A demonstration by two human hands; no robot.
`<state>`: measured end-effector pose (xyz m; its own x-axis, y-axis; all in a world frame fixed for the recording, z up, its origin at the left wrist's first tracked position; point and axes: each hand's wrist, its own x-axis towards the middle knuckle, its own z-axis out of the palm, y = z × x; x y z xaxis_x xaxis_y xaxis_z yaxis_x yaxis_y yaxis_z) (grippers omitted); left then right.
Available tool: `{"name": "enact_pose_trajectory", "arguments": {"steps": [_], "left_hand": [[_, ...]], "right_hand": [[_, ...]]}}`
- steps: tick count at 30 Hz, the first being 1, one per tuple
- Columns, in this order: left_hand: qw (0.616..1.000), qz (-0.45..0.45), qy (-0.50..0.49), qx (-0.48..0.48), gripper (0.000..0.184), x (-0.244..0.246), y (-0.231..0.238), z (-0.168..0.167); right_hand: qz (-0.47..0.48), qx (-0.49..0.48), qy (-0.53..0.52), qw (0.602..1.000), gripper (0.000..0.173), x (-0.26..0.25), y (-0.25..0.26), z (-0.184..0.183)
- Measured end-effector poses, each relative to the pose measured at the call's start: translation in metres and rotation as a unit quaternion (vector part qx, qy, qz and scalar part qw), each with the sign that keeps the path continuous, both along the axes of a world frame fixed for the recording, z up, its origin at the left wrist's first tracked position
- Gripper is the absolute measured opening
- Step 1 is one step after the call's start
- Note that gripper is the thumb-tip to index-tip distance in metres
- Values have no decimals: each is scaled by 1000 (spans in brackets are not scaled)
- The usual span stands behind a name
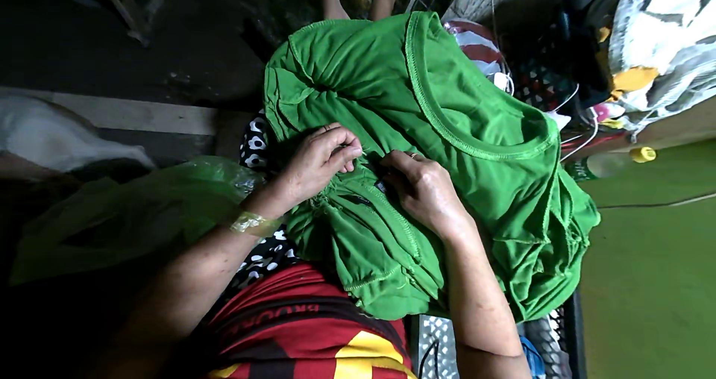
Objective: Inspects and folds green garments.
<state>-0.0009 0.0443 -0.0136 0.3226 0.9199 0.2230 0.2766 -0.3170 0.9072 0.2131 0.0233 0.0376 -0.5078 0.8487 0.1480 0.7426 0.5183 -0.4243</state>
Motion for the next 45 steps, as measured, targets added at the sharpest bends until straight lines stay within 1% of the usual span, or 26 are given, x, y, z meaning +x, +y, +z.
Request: {"name": "enact_pose_trajectory", "arguments": {"steps": [2,5,7,9,11,15,18,23,28,30,33,35,37,38,41,45], "left_hand": [[1000,9,11,-13,19,0,-2,4],[999,17,44,-12,18,-2,-6,10],[997,17,69,8,21,-3,-7,11],[995,13,91,49,21,-1,-7,9],[991,13,111,77,18,4,-6,6],[990,-5,131,51,20,6,-4,11],[991,-19,130,30,22,3,-2,11],[991,-15,126,30,22,2,-5,9],[990,0,120,80,21,3,-7,3],[987,7,122,100,21,4,-7,1],[989,10,112,94,21,5,-7,0],[994,-2,98,45,22,1,-6,4],[998,-13,59,-16,22,-3,-3,5],[999,-14,40,-32,22,-4,-1,4],[999,-10,13,-35,21,-5,-1,2],[1000,6,-4,-24,20,-2,-1,1]], "right_hand": [[-10,-35,27,999,14,3,1,1],[-34,-97,97,990,21,11,2,3],[-43,-124,142,981,23,14,2,1],[-46,-130,165,977,22,15,3,-1],[-51,-128,159,978,22,14,1,0],[-55,-89,96,990,25,10,-3,3],[-40,-43,48,997,23,8,-5,1],[-55,-27,-6,998,19,-1,-8,6],[-43,-12,-33,998,15,-8,-5,8],[-32,-6,-35,999,16,-9,-4,7],[-25,1,-29,999,14,-9,-3,5],[-26,-11,-15,999,15,-7,-2,5],[-20,-46,8,999,16,-1,0,6],[-15,-67,18,997,17,3,2,7],[5,-106,22,994,22,6,8,10],[14,-101,-20,995,20,-1,12,19]]}}
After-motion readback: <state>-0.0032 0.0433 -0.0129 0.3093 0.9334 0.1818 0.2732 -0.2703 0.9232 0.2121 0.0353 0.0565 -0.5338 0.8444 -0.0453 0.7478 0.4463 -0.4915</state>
